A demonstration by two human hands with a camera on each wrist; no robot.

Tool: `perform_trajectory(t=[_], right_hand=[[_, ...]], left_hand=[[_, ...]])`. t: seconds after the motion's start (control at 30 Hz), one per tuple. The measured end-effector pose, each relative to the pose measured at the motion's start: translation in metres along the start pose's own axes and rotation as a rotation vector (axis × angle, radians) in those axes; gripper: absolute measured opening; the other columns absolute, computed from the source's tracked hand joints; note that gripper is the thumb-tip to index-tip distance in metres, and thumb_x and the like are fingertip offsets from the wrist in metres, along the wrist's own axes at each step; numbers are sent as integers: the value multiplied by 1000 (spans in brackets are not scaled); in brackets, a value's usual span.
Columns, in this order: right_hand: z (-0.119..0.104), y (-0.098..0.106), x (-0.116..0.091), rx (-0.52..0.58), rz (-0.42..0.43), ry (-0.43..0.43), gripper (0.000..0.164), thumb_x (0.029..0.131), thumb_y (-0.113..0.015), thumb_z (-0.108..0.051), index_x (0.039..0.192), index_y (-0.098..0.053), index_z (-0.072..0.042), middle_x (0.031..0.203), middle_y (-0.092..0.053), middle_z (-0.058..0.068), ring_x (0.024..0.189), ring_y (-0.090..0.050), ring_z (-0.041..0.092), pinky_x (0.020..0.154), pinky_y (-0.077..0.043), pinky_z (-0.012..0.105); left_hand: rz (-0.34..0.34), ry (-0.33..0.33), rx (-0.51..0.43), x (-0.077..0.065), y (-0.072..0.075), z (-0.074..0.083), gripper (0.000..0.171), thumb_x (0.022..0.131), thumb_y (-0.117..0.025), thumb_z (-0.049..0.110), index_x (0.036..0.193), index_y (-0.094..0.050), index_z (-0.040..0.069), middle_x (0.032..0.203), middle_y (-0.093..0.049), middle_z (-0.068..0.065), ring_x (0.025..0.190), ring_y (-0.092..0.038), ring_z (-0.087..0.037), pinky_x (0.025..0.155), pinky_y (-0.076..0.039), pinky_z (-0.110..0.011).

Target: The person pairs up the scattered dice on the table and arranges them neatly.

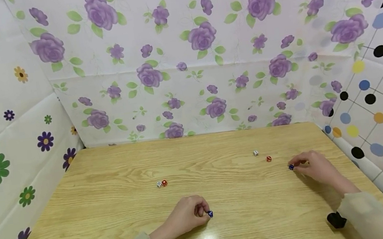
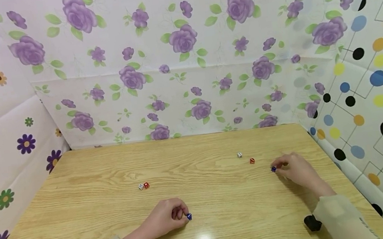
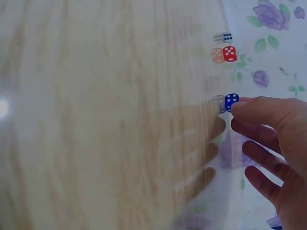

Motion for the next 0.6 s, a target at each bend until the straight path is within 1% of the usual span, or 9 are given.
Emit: perform_trajectory(t=[0.23, 0.4, 0.6], right_hand=[[5, -3, 0, 8, 17, -39, 15, 88, -74, -14, 101, -76, -21, 97, -74, 0, 93, -67, 24, 84, -55, 49], [3, -4, 1, 9, 26, -25, 12, 87, -75, -16, 97, -76, -23, 94, -74, -3, 89, -66, 18, 82, -56, 46], [0, -7, 1, -7, 43, -3, 9, 86, -77, -19, 94, -76, -25, 91, -74, -7, 84, -65, 11, 78, -55, 39]], left_hand=[[-5, 1, -11, 0, -1, -1, 11, 82, -77, 11, 82, -67, 15, 72, -57, 6, 63, -46, 2, 59, -42, -14], [-7, -5, -8, 0, 0, -1, 10, 82, -77, 12, 82, -67, 15, 72, -58, 5, 63, -47, 1, 60, -41, -14], [-8, -8, -14, 0, 1, 0, 10, 83, -77, 12, 83, -67, 14, 72, -59, 4, 63, -47, 2, 60, -42, -14]])
Point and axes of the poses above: each hand's wrist, its own x-axis towards the middle knuckle, its own y-axis out of the back of the hand, z = x × y, the point moved 7 cm from there along x, towards the middle knuckle
